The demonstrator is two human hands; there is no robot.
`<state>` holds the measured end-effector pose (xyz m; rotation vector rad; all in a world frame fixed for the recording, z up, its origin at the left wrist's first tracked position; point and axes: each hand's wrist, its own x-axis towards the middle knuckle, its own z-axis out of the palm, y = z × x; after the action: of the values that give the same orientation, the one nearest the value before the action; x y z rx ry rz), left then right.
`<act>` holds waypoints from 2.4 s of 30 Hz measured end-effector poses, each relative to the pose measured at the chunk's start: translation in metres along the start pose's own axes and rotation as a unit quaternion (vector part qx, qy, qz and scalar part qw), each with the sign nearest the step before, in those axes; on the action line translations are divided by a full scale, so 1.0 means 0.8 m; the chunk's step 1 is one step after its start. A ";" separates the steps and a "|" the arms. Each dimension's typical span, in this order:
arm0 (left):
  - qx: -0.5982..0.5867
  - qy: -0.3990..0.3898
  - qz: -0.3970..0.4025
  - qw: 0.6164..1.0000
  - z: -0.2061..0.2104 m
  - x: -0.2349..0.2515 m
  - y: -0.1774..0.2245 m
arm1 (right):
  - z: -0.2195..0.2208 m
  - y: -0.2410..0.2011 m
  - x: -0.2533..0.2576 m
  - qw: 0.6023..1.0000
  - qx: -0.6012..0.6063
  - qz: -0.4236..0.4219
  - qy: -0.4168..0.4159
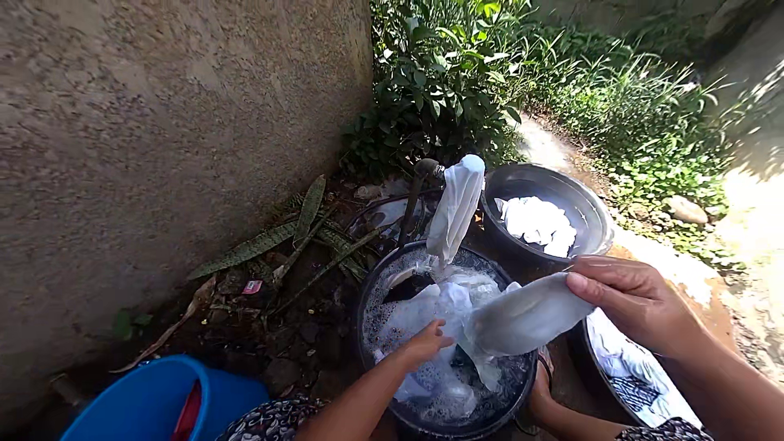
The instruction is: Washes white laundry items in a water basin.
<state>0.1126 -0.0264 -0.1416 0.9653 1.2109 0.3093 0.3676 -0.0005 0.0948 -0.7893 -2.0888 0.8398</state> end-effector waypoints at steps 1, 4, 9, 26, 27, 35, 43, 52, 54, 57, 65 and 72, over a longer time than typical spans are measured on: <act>-0.010 0.005 0.008 1.000 0.005 -0.001 0.002 | -0.011 -0.019 0.009 0.999 0.007 -0.032 0.012; -0.091 -0.017 0.064 0.994 0.008 -0.010 0.010 | -0.038 -0.057 0.031 0.996 0.024 -0.082 0.039; -0.321 0.014 0.171 0.931 -0.023 -0.024 0.015 | -0.013 -0.051 0.023 0.986 0.079 0.102 0.104; 0.231 0.084 0.414 0.877 -0.062 -0.148 0.171 | 0.121 0.098 0.041 0.967 0.090 0.158 -0.178; 0.217 0.098 0.433 0.869 -0.065 -0.159 0.185 | 0.105 0.085 0.054 0.967 0.125 0.145 -0.169; 0.089 0.169 0.590 0.784 -0.067 -0.203 0.260 | 0.008 0.019 0.081 0.910 -0.004 0.193 -0.366; 0.461 -0.061 0.158 0.871 -0.035 -0.016 0.024 | 0.129 0.207 -0.050 0.737 -0.258 0.344 -0.521; 0.412 -0.013 -0.059 0.909 0.021 0.092 -0.111 | 0.265 0.306 -0.142 0.764 -0.180 0.456 -0.420; 0.388 -0.016 -0.147 0.910 0.031 0.080 -0.102 | 0.274 0.298 -0.147 0.739 -0.158 0.509 -0.412; 0.449 -0.110 -0.208 0.862 0.020 0.071 -0.076 | 0.262 0.286 -0.142 0.662 -0.169 0.497 -0.534; 0.286 -0.037 0.147 0.946 -0.103 -0.003 0.081 | 0.088 0.180 -0.035 0.843 -0.028 0.399 -0.359; 0.291 0.153 0.421 0.846 -0.104 -0.203 0.286 | -0.056 -0.082 0.063 0.971 -0.095 0.141 -0.167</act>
<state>0.0419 0.0367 0.1352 2.0412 1.1163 0.8432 0.3595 0.0111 0.1878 -1.1327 -2.4170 0.9894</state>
